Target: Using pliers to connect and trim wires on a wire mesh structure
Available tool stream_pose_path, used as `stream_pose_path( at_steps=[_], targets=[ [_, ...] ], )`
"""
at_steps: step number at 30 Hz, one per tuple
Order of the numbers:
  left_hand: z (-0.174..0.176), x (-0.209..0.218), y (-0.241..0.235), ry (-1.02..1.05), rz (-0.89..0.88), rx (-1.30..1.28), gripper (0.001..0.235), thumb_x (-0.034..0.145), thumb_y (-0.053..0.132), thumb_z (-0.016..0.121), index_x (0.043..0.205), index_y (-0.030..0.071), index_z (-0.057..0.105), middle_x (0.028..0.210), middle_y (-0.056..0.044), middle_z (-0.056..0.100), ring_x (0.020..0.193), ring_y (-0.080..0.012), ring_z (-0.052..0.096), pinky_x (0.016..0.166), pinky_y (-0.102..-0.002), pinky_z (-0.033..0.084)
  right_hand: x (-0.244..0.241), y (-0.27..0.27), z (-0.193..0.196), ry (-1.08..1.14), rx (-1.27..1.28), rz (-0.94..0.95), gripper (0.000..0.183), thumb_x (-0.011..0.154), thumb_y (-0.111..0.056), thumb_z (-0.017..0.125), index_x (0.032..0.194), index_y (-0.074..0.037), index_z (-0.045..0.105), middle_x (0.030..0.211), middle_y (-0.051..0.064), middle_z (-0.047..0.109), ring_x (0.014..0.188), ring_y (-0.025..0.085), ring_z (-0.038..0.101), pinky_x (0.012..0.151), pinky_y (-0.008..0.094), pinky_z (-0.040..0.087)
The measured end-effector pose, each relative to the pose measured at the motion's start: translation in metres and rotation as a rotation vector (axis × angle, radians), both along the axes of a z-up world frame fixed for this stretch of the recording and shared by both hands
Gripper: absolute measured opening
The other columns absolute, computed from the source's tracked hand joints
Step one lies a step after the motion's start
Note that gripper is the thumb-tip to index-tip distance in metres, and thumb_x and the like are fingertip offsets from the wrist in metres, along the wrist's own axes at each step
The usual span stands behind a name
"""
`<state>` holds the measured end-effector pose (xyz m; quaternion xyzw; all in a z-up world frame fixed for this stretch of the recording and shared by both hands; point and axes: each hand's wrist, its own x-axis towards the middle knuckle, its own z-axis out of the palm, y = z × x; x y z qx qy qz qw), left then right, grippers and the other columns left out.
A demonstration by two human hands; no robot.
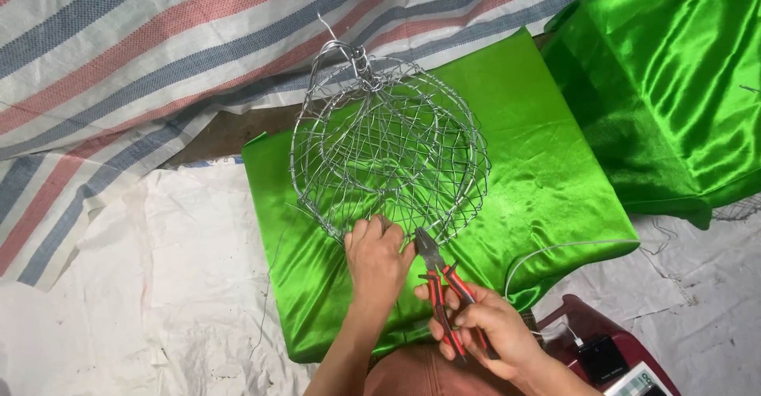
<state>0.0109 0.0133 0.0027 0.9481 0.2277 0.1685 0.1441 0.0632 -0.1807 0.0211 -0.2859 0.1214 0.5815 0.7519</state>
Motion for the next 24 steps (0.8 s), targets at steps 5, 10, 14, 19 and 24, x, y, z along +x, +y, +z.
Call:
stream_pose_path(
  at_steps=[5,10,14,19,24],
  targets=[
    [0.003,0.0,0.003,-0.01,-0.018,-0.026,0.024,0.07,0.027,0.083,0.08,0.009,0.071,0.088,-0.005,0.059,0.082,-0.0218,0.049,0.077,-0.036,0.039,0.004,-0.019,-0.033,0.34,0.205,0.041,0.02,0.078,0.002,0.047,0.095,-0.007,0.051,0.134,0.028,0.06,0.078,0.027,0.057,0.052,0.035,0.048],
    [-0.002,0.001,0.004,0.053,0.023,0.02,0.024,0.067,0.027,0.085,0.078,0.01,0.073,0.086,-0.004,0.062,0.082,-0.0217,0.051,0.077,-0.037,0.04,0.004,0.002,0.002,0.053,0.036,0.05,0.068,0.07,0.01,0.043,0.136,0.018,0.054,0.108,0.029,0.065,0.074,0.033,0.06,0.048,0.037,0.048],
    [0.005,0.002,0.002,0.008,0.011,0.072,0.026,0.069,0.031,0.086,0.077,0.01,0.073,0.086,-0.003,0.064,0.077,-0.0189,0.05,0.072,-0.034,0.039,0.0,-0.01,-0.016,0.184,0.1,0.019,0.046,0.074,0.006,0.046,0.119,0.006,0.056,0.121,0.024,0.06,0.074,0.029,0.057,0.049,0.036,0.046],
    [0.009,0.004,0.002,-0.007,-0.001,0.054,0.027,0.066,0.031,0.086,0.079,0.011,0.074,0.087,-0.003,0.064,0.08,-0.0212,0.051,0.076,-0.035,0.04,-0.002,-0.009,-0.017,0.355,0.203,0.009,0.019,0.078,-0.001,0.051,0.095,-0.008,0.055,0.143,0.018,0.057,0.076,0.024,0.053,0.053,0.034,0.044],
    [0.003,0.004,0.0,0.038,0.024,0.075,0.026,0.066,0.028,0.086,0.079,0.01,0.075,0.093,-0.006,0.068,0.081,-0.0217,0.053,0.073,-0.036,0.04,-0.019,0.004,-0.028,-0.001,0.117,-0.091,0.013,0.073,0.011,0.048,0.084,0.007,0.055,0.141,0.032,0.058,0.074,0.035,0.063,0.051,0.041,0.053]
  ],
)
